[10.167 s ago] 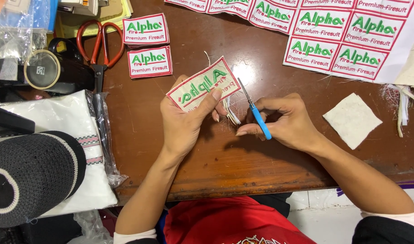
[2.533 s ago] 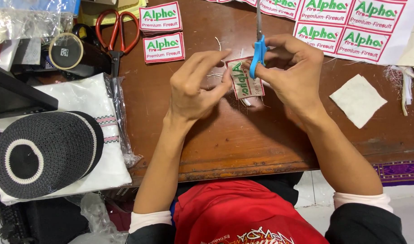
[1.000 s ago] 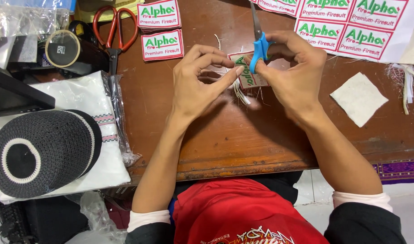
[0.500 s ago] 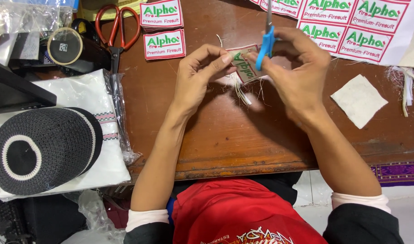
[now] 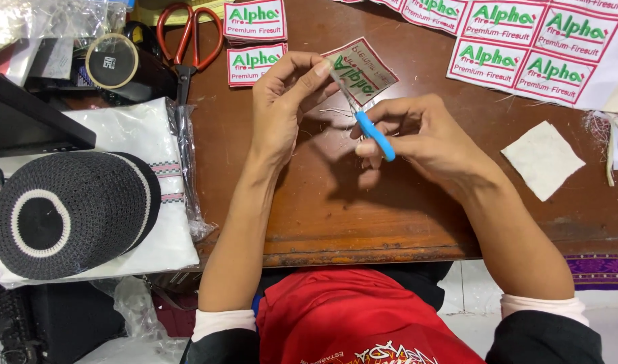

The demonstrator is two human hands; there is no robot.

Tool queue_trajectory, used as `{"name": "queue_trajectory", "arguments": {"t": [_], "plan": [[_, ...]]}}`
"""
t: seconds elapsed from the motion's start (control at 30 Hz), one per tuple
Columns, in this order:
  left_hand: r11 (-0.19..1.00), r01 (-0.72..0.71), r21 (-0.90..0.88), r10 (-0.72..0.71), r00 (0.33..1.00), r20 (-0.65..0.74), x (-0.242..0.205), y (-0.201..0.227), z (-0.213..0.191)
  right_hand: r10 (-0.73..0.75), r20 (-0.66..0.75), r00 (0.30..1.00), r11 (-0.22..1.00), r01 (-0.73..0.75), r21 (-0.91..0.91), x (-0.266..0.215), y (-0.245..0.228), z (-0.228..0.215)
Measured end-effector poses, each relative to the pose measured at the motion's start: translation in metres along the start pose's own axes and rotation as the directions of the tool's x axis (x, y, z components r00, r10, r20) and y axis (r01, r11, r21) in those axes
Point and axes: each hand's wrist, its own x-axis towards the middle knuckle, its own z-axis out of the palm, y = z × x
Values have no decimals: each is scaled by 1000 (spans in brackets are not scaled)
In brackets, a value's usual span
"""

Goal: Trimming excess threads from fabric labels using scissors at a workstation.

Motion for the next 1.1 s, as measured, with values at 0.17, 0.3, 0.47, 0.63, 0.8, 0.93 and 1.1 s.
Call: {"name": "queue_trajectory", "arguments": {"t": [0.17,0.3,0.47,0.63,0.8,0.93,1.1], "plan": [[996,-41,-73,43,998,36,1,-3,-2,-33,-46,998,998,36,52,6,13,-10],[998,-34,-45,35,999,25,-2,1,1,-71,-20,997,992,73,107,9,22,-13],[998,-57,-20,58,997,41,-1,-2,-1,-114,-6,993,987,114,109,9,19,-13],[998,-55,-25,56,998,32,-2,0,1,-109,-9,994,984,109,144,10,21,-13],[999,-31,-42,31,999,14,-2,2,2,-93,-27,995,987,96,128,10,25,-14],[998,-55,-10,56,998,31,1,-3,-1,-114,3,994,979,112,169,4,21,-14],[999,-26,-44,30,995,94,0,-13,0,-525,-457,718,849,400,-346,4,23,-7]]}}
